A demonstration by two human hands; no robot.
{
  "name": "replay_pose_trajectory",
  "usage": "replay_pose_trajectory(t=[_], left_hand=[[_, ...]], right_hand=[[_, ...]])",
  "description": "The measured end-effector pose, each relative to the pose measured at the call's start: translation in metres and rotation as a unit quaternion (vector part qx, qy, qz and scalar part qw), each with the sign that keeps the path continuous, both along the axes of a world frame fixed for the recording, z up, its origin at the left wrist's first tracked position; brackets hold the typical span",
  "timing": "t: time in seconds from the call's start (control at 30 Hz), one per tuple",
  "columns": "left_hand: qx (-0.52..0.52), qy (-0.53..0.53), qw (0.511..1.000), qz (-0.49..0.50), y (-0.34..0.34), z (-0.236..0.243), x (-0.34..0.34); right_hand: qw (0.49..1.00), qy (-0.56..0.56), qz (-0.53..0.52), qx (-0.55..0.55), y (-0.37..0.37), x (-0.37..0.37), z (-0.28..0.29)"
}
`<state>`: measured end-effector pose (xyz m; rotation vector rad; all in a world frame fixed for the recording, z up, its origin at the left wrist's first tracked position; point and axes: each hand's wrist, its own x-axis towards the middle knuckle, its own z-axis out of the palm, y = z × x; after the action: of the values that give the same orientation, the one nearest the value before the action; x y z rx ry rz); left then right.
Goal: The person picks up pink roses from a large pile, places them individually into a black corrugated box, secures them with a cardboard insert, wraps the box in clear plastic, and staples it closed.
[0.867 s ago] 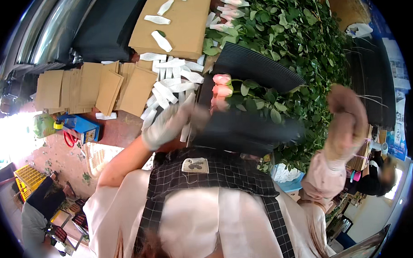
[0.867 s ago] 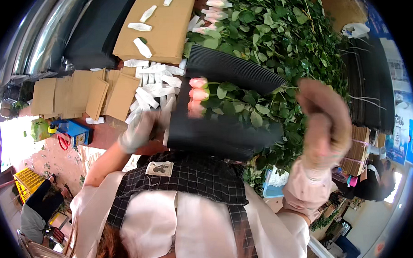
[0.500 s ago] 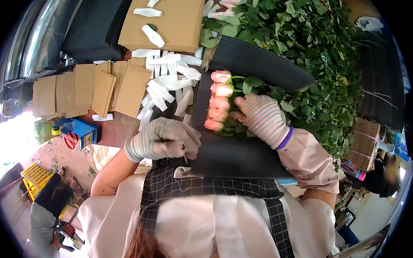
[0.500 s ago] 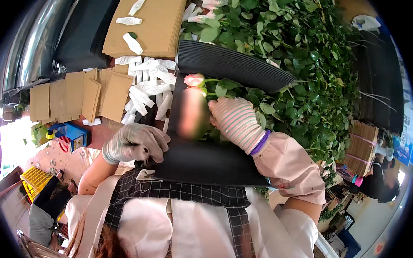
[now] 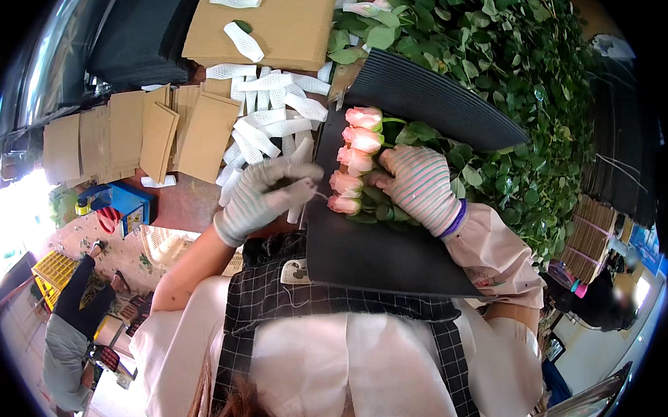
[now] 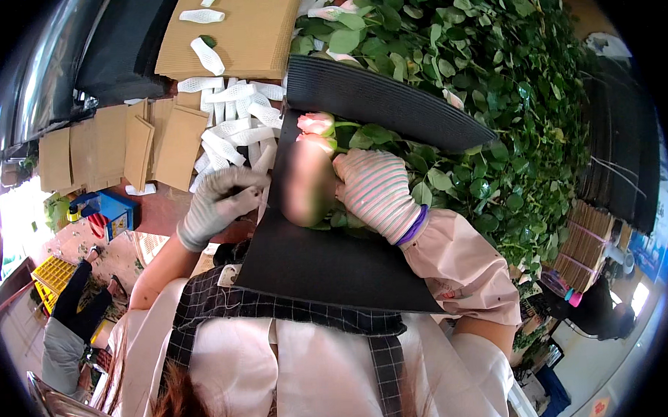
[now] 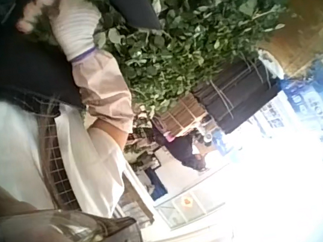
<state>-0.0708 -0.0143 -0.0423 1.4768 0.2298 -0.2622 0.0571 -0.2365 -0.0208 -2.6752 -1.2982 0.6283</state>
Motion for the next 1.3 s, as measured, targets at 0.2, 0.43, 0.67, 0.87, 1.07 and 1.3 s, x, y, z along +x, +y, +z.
replay_pose_trajectory(t=[0.2,0.43,0.67,0.87,1.07,1.3], left_hand=[[0.399,-0.287,0.857,-0.153,-0.029,0.004,0.049],[0.491,-0.182,0.806,-0.276,-0.035,0.004,0.052],[0.506,-0.153,0.791,-0.308,-0.035,0.012,0.053],[0.5,-0.116,0.795,-0.324,-0.037,0.022,0.057],[0.536,-0.298,0.758,-0.224,-0.04,0.007,0.051],[0.54,-0.311,0.753,-0.213,-0.041,0.002,0.051]], right_hand=[[1.0,0.014,-0.002,-0.013,-0.005,0.0,-0.001],[0.993,-0.086,-0.04,0.071,-0.006,-0.005,0.025],[0.984,-0.179,0.0,-0.001,-0.004,0.006,-0.001],[0.983,-0.186,0.0,-0.005,-0.006,0.004,0.003],[0.941,-0.337,0.002,0.041,-0.001,0.017,-0.012],[0.947,-0.32,-0.022,0.015,0.003,0.019,-0.02]])
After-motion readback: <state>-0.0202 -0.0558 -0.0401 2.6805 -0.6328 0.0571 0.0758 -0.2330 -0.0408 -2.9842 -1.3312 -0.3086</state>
